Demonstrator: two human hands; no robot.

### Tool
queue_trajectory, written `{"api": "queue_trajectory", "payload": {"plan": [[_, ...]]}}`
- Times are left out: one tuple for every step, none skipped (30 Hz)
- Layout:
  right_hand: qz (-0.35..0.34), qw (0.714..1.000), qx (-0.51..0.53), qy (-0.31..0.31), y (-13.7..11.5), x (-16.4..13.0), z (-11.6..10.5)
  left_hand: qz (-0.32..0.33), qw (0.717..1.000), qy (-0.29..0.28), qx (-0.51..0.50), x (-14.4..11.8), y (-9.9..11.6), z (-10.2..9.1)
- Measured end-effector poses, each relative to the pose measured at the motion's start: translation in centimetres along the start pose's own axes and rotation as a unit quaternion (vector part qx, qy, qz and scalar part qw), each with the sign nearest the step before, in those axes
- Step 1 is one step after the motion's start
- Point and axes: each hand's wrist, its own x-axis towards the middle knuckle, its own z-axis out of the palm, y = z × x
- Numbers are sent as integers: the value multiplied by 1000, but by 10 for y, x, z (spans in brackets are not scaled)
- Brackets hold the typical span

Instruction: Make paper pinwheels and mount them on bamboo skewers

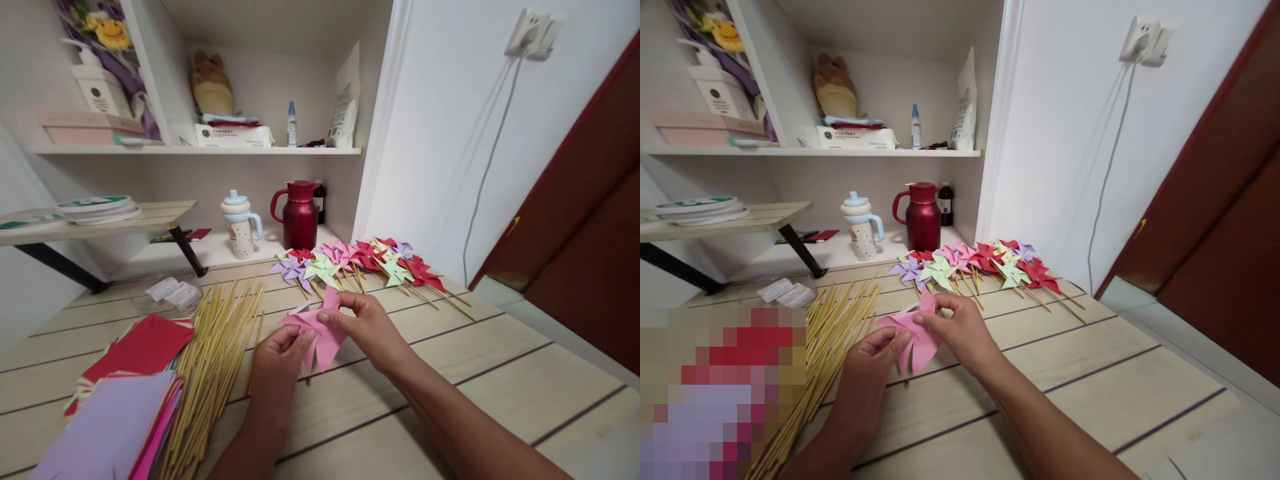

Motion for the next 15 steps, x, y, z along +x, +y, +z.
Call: {"api": "queue_trajectory", "payload": {"plan": [[-2,1000,-5,4,0,0,0,0,1000,-1,-1,0,0,0],[-4,1000,-10,7,0,0,0,1,1000,-3,-1,1,-1,0],[-8,1000,-15,10,-1,0,0,0,1000,-5,-2,1,-1,0],[-11,1000,-21,13,-1,0,0,1,1000,-5,-2,1,-2,0],[-16,999,-28,15,-2,0,0,3,1000,-4,-2,1,-2,0],[-22,999,-36,17,-2,0,0,7,1000,1,-1,1,-3,1],[-28,998,-45,21,-3,0,0,12,1000,7,1,1,-3,1],[-34,998,-52,25,-4,0,0,17,1000,13,4,0,-4,1],[-39,997,-58,29,-5,-1,1,21,1000,18,9,0,-4,2],[-43,996,-64,34,-5,-1,1,22,999,22,14,0,-4,2],[-44,996,-68,36,-6,-1,1,22,999,24,17,0,-4,2],[-44,996,-72,38,-6,-1,2,20,999,23,17,0,-4,2],[-44,995,-75,39,-6,-1,2,19,999,21,15,0,-5,2],[-44,995,-77,40,-6,-1,2,18,1000,18,11,1,-5,2],[-45,995,-79,41,-6,-1,2,18,1000,14,8,1,-6,1]]}}
